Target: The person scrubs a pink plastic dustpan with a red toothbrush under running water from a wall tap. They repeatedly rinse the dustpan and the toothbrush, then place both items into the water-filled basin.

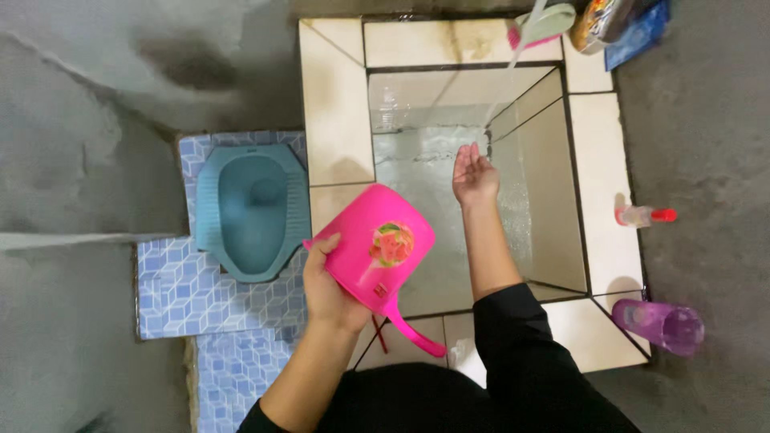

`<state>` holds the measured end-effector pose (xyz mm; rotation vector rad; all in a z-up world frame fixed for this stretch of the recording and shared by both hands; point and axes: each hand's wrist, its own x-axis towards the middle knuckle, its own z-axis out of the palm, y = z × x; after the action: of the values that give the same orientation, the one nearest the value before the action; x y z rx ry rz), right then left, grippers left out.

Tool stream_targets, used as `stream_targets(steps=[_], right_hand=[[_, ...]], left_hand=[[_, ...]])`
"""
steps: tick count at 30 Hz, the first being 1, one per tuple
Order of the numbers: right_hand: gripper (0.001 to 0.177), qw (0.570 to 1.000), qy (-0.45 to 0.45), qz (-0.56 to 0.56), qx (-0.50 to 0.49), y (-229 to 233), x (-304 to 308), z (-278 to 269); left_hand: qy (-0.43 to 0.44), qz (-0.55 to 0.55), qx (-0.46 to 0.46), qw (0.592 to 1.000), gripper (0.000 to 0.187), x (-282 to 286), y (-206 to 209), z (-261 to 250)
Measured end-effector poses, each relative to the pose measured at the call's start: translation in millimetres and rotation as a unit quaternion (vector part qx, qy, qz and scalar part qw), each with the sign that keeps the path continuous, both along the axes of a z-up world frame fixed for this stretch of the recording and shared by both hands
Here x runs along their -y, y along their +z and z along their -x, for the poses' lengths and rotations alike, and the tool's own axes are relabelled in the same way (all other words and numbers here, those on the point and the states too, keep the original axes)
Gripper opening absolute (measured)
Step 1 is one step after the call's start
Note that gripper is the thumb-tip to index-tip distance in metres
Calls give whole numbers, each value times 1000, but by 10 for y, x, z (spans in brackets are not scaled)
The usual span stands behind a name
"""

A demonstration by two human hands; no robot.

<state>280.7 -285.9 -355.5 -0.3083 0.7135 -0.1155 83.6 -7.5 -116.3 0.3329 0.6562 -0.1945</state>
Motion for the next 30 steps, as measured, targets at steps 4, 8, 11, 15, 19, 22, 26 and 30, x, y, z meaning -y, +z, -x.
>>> stream_targets(steps=[4,8,11,15,19,22,26,30], right_hand=[[37,997,-69,-30,-13,-346,82,-282],[28,997,-59,-37,-23,-533,38,-217],[30,1000,-11,-18,21,-592,33,-167],[31,999,37,14,22,-621,41,-152],[29,992,-51,-72,-91,-618,38,-166],[23,997,-28,-52,-54,-579,59,-234],[14,997,8,32,-74,-500,100,-336],[11,997,34,-13,-62,-207,63,-422]], left_hand=[[-54,38,-19,998,50,342,-138,-333],[-89,65,-18,994,50,628,-331,-644],[-101,57,-31,993,50,794,-458,-821],[-91,53,-14,994,49,927,-598,-913],[-93,61,-30,993,48,906,-670,-895],[-77,59,-7,995,48,853,-667,-857],[-33,61,13,998,46,728,-605,-753],[16,70,10,997,49,551,-508,-633]])
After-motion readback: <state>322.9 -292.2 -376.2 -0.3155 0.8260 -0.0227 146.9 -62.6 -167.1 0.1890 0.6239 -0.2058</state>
